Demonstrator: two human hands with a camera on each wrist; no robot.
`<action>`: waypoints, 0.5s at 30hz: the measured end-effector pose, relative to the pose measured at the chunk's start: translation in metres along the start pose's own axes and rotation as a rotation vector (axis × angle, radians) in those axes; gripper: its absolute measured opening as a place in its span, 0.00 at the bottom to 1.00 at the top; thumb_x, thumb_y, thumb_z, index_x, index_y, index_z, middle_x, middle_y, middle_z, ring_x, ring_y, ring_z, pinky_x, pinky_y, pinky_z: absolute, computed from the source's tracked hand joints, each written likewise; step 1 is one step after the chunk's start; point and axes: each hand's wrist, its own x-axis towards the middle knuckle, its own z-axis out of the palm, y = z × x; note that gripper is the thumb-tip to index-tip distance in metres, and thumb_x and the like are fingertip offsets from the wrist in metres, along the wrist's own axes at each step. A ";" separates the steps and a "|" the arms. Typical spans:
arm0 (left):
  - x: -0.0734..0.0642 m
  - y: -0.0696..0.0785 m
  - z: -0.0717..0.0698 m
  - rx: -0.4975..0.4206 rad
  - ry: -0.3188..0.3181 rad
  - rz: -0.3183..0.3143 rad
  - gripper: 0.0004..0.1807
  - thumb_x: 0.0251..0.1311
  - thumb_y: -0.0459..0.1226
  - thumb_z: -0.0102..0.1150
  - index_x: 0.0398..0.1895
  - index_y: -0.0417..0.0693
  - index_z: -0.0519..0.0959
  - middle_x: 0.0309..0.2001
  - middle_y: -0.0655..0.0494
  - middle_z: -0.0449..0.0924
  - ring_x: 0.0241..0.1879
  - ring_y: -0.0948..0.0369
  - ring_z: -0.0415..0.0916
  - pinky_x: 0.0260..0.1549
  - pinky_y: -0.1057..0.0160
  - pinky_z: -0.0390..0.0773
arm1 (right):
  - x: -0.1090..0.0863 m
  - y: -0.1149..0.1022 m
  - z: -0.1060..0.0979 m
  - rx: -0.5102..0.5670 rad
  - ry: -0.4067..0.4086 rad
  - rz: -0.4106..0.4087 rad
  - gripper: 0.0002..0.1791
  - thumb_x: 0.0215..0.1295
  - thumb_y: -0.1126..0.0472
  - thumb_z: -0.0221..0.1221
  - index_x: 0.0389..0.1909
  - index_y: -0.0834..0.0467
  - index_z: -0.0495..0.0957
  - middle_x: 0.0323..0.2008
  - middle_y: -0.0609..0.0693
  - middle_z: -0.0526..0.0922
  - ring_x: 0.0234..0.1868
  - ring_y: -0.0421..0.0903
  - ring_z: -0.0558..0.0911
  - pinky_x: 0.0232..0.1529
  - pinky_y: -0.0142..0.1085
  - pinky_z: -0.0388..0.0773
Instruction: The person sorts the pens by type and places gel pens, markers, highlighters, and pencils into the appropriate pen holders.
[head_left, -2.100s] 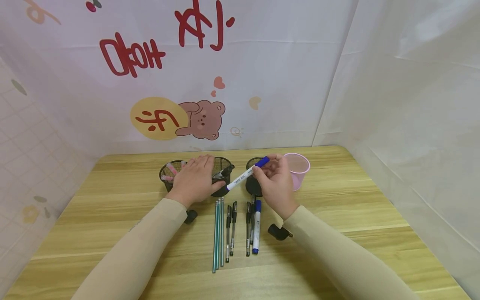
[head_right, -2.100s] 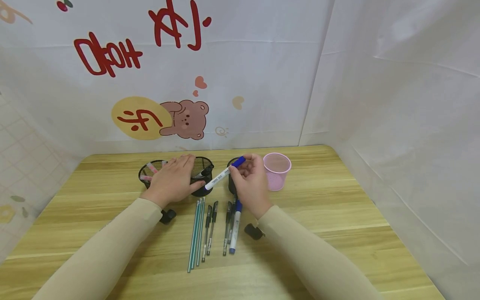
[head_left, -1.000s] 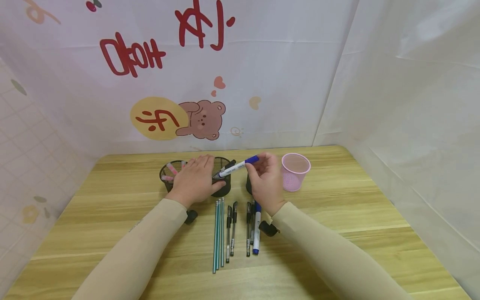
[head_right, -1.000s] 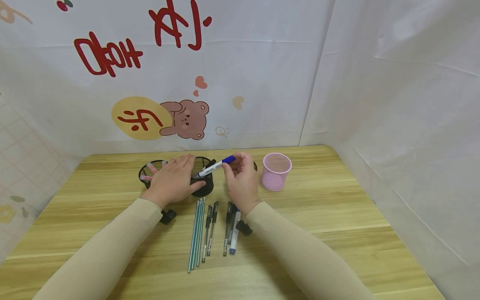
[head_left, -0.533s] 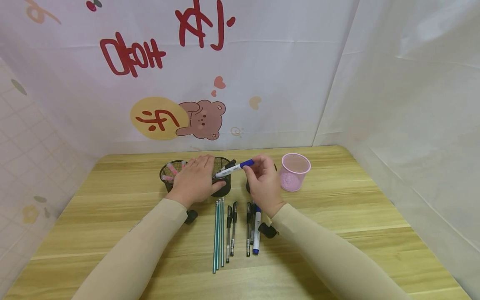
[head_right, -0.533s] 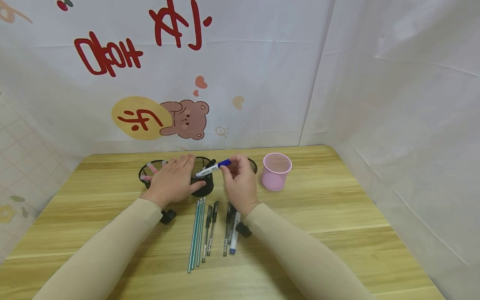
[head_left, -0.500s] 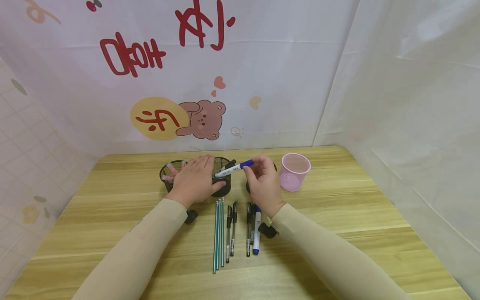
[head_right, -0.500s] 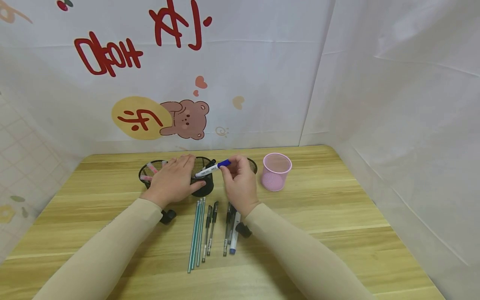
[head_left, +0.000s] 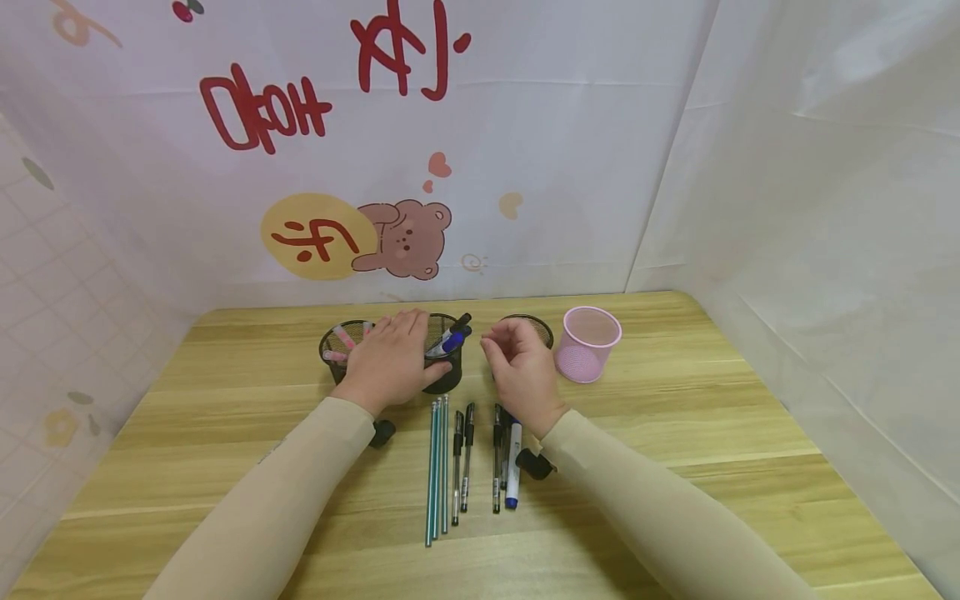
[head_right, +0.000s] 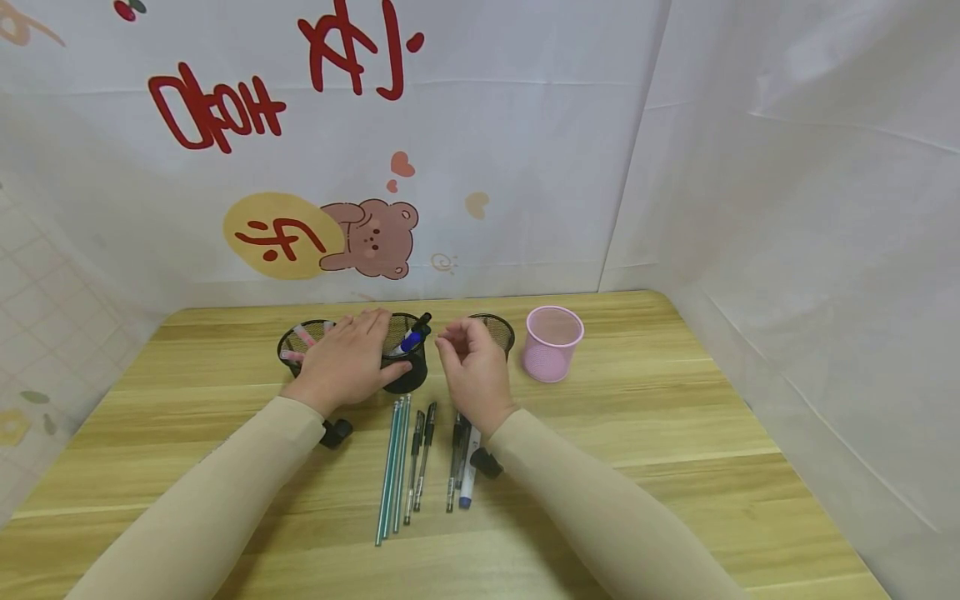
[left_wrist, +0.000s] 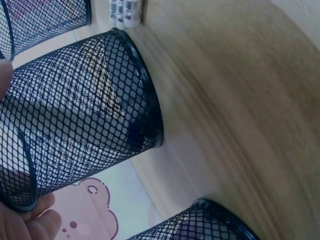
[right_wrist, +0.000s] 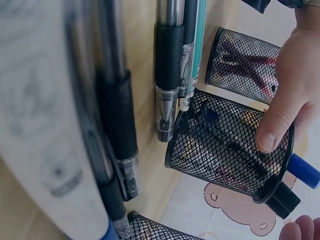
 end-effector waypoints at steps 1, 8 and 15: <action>0.000 0.000 0.000 0.000 -0.001 0.000 0.54 0.69 0.68 0.55 0.84 0.40 0.54 0.83 0.43 0.57 0.83 0.45 0.54 0.83 0.43 0.53 | 0.000 0.000 0.000 -0.003 -0.007 0.003 0.09 0.73 0.68 0.63 0.49 0.64 0.77 0.42 0.57 0.88 0.39 0.46 0.86 0.38 0.27 0.83; 0.000 0.000 0.000 0.013 -0.008 0.002 0.54 0.69 0.69 0.53 0.84 0.40 0.54 0.83 0.43 0.57 0.83 0.45 0.54 0.83 0.44 0.52 | -0.002 0.002 -0.002 0.021 -0.053 0.028 0.10 0.72 0.69 0.64 0.50 0.67 0.77 0.44 0.59 0.88 0.40 0.49 0.86 0.40 0.27 0.83; 0.000 0.001 -0.001 0.014 -0.014 0.004 0.54 0.70 0.69 0.52 0.84 0.40 0.54 0.83 0.43 0.57 0.83 0.45 0.53 0.83 0.43 0.52 | -0.004 0.000 -0.008 -0.047 -0.127 0.070 0.10 0.72 0.65 0.65 0.51 0.62 0.81 0.43 0.55 0.89 0.37 0.43 0.84 0.37 0.27 0.81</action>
